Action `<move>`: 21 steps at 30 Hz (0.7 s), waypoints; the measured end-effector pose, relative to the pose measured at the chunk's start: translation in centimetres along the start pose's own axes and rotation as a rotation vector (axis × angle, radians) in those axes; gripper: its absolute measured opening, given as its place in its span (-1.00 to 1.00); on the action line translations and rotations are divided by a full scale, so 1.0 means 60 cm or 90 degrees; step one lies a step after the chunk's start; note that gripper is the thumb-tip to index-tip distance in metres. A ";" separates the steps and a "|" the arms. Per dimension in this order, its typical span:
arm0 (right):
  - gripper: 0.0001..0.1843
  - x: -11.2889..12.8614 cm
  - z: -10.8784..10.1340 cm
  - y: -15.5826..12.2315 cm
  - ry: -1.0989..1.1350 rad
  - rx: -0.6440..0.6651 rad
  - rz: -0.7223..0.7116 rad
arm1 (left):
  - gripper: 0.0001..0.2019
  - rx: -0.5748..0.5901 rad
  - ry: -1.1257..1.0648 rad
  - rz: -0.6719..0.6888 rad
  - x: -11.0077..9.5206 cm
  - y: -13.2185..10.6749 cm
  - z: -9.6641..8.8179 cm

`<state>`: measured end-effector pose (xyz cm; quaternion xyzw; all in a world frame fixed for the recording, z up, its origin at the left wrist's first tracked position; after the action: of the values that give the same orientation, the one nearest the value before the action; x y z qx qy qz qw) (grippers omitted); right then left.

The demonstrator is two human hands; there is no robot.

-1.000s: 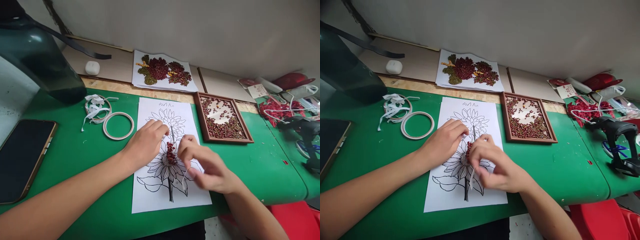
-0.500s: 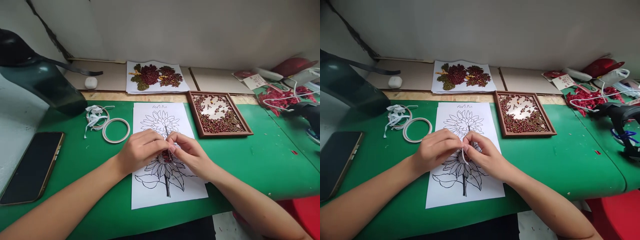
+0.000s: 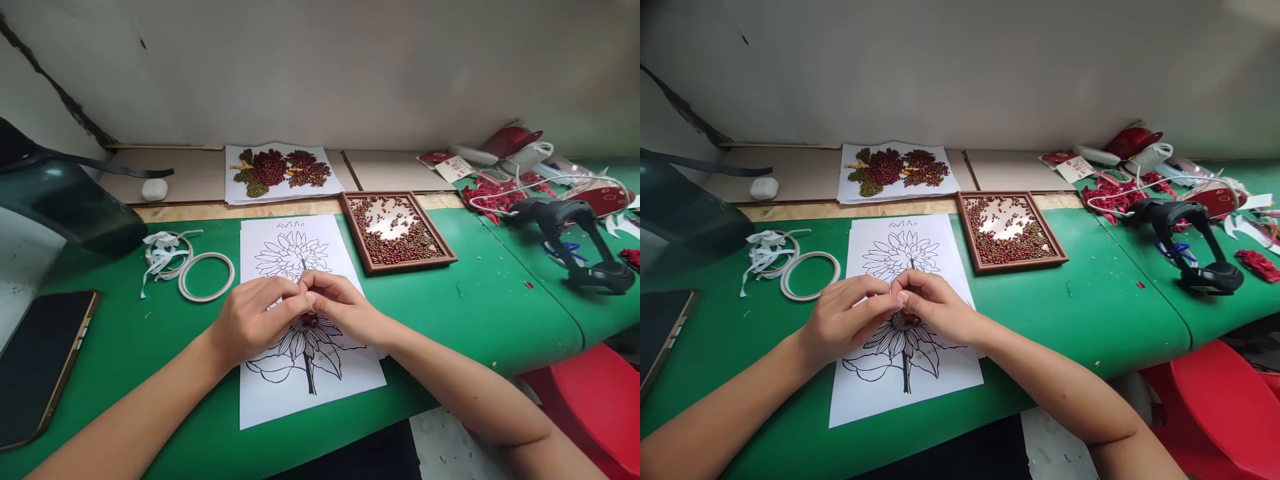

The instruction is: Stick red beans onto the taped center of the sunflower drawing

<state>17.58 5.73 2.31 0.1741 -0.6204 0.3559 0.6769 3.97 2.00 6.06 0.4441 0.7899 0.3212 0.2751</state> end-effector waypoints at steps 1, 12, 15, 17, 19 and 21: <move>-0.74 0.002 0.001 0.000 0.008 0.004 -0.017 | -0.87 -0.012 0.014 -0.002 -0.002 0.000 -0.002; -0.40 0.096 -0.292 -0.067 -0.631 -0.588 -0.028 | -0.90 -0.057 0.419 -0.309 0.118 -0.033 -0.200; -0.27 0.086 -0.400 -0.105 -0.661 -0.694 0.158 | -0.78 0.079 0.450 -0.493 0.167 -0.069 -0.233; -0.25 0.073 -0.428 -0.114 -0.651 -0.682 0.211 | -0.69 0.200 0.433 -0.569 0.185 -0.092 -0.230; -0.29 0.063 -0.432 -0.112 -0.650 -0.653 0.222 | -0.61 0.262 0.413 -0.591 0.192 -0.107 -0.224; -0.34 0.059 -0.429 -0.109 -0.653 -0.652 0.221 | -0.56 0.286 0.386 -0.578 0.195 -0.114 -0.217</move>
<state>40.51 19.61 2.68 -0.1194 -0.9651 -0.0018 0.2330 -14.34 6.11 7.53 -0.0028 0.9930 0.1088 0.0460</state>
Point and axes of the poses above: each hand's wrist, its own y-axis towards the middle knuckle, its own z-axis out of the palm, x = y × z, the point moved 6 cm from there along y, towards the middle knuckle, and after that the axes turned 8 degrees about z, right-handed, at the moved point
